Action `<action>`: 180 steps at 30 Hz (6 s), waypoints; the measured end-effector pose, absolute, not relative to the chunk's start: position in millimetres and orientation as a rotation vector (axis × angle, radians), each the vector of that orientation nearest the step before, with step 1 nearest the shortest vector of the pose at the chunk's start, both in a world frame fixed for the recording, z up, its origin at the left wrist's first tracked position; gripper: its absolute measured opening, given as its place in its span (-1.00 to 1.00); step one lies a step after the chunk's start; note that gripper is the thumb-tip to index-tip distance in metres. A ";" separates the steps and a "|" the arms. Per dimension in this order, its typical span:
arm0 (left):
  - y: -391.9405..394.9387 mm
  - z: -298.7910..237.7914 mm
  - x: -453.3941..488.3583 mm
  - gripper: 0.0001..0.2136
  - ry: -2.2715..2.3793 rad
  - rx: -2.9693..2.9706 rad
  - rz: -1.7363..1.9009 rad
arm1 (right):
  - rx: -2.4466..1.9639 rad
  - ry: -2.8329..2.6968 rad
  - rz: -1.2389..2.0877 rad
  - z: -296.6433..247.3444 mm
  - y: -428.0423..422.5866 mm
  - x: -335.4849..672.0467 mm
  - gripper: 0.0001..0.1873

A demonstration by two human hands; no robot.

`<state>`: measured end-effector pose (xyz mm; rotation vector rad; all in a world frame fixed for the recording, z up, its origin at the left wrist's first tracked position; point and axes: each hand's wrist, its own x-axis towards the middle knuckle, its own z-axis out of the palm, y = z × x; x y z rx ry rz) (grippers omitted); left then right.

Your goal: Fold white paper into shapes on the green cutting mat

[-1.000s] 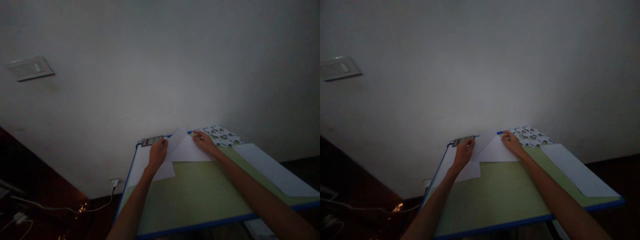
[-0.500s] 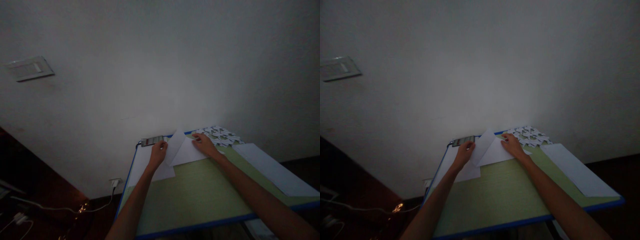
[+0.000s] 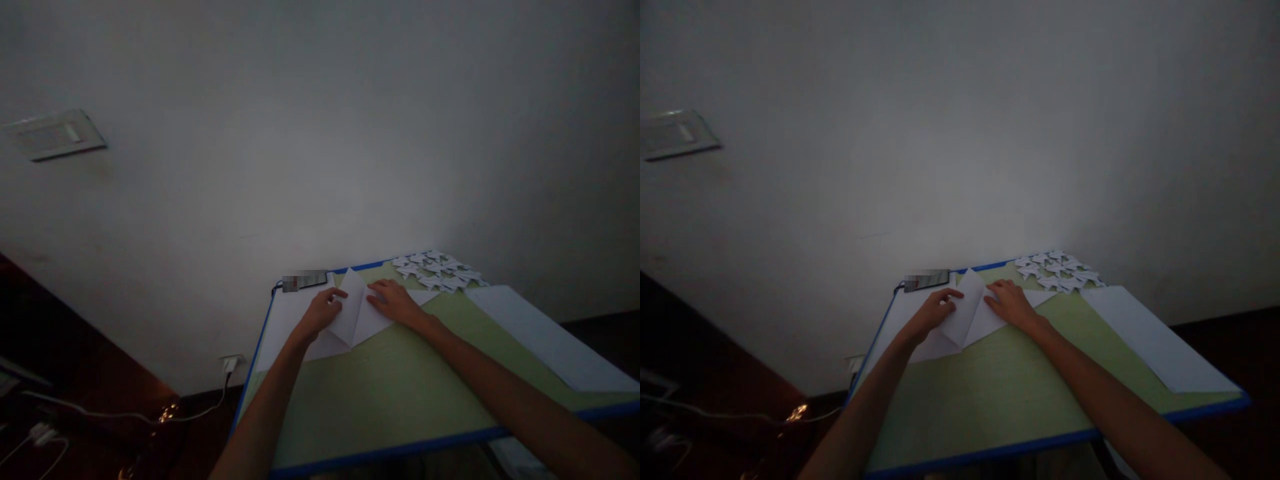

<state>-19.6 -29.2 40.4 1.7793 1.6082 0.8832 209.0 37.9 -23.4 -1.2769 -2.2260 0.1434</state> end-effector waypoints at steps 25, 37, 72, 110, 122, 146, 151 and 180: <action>-39.5 22.3 -3.7 -0.72 1.294 2.557 0.477 | -1.326 -1.912 0.170 -13.6 54.3 228.6 -0.68; -39.2 20.7 5.4 -0.49 1.411 2.296 0.742 | -1.146 -1.976 0.507 -19.7 56.7 225.8 -0.62; -39.5 36.3 14.1 -0.67 1.445 1.833 1.549 | -0.835 -2.075 -0.213 28.5 -1.9 197.0 -0.80; -37.0 52.0 2.0 -0.79 1.325 1.846 1.411 | -0.792 -2.016 0.521 46.8 -4.7 203.4 -0.84; -27.4 37.2 -3.8 -0.78 1.444 1.722 1.370 | -1.050 -2.214 0.495 37.1 10.7 223.8 -0.77; -50.3 45.7 7.7 -0.85 1.873 2.642 0.683 | -0.844 -2.326 0.090 29.8 -7.8 195.1 -0.86; -46.7 46.5 2.5 -0.86 1.910 2.622 0.659 | -0.839 -2.319 0.076 26.9 -4.9 196.8 -0.86; -40.8 39.5 -0.8 -0.93 1.539 2.593 0.916 | -0.813 -2.176 0.292 27.5 -6.2 192.4 -0.92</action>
